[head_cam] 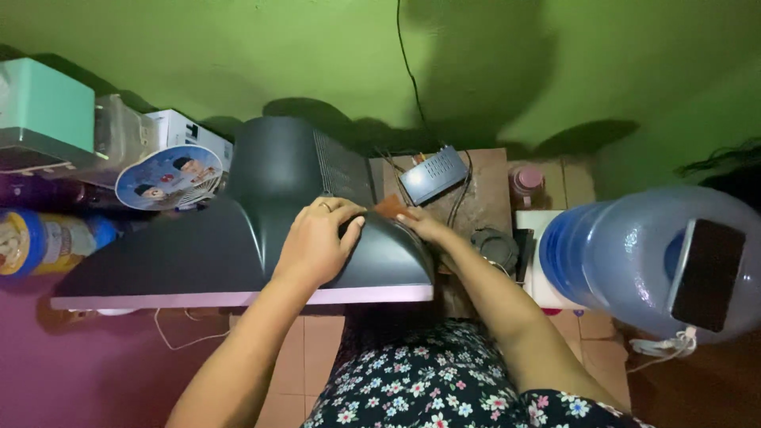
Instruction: Wiping and cleaning a CRT computer monitor and surrounding desk surface with a cloth.
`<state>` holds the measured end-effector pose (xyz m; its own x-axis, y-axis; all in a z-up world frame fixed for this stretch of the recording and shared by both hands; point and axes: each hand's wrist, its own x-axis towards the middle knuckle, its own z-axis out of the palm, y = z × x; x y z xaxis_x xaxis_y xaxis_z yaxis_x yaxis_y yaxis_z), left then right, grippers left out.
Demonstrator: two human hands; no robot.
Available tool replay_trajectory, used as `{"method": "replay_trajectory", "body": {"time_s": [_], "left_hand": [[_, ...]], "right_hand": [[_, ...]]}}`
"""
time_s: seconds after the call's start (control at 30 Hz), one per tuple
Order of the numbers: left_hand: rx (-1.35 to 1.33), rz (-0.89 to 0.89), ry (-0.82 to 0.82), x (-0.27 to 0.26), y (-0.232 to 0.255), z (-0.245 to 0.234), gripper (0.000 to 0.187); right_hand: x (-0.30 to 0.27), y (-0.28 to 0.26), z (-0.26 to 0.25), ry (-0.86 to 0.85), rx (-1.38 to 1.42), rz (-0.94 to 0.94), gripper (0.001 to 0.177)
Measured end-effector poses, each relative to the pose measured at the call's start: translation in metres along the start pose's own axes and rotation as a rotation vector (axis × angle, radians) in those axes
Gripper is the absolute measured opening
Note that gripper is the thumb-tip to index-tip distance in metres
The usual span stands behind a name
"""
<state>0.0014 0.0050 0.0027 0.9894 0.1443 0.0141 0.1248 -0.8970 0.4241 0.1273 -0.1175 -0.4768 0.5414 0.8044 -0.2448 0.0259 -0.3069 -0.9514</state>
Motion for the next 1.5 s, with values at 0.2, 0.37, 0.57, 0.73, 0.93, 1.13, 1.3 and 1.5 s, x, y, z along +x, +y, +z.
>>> {"method": "replay_trajectory", "body": {"time_s": [0.2, 0.37, 0.57, 0.73, 0.93, 1.13, 1.3, 1.5], "left_hand": [[-0.002, -0.025, -0.038, 0.001, 0.000, -0.003, 0.023], [0.007, -0.033, -0.015, 0.003, 0.002, -0.003, 0.025], [-0.015, -0.008, -0.011, 0.002, -0.003, 0.000, 0.023], [-0.048, -0.038, -0.021, 0.004, -0.003, -0.004, 0.022], [0.013, 0.014, 0.013, 0.002, -0.009, 0.001, 0.023], [-0.017, 0.003, -0.004, 0.004, -0.006, -0.001, 0.023], [-0.040, -0.056, -0.022, 0.006, 0.000, -0.009, 0.023], [-0.046, -0.061, -0.042, 0.007, -0.001, -0.010, 0.024]], "right_hand": [[-0.060, -0.152, -0.053, -0.151, 0.323, -0.139, 0.051], [0.020, -0.169, -0.023, -0.321, 0.178, -0.180, 0.052], [0.059, -0.045, 0.009, -0.348, -0.032, 0.080, 0.056], [0.045, -0.090, -0.004, -0.359, -0.028, 0.174, 0.055], [0.079, -0.142, 0.024, -0.315, 0.200, -0.380, 0.044], [0.099, -0.078, 0.025, -0.318, -0.066, -0.417, 0.039], [0.094, -0.087, 0.014, -0.199, -0.437, 0.110, 0.039], [0.169, -0.107, 0.040, 0.280, -0.015, -0.487, 0.049]]}}
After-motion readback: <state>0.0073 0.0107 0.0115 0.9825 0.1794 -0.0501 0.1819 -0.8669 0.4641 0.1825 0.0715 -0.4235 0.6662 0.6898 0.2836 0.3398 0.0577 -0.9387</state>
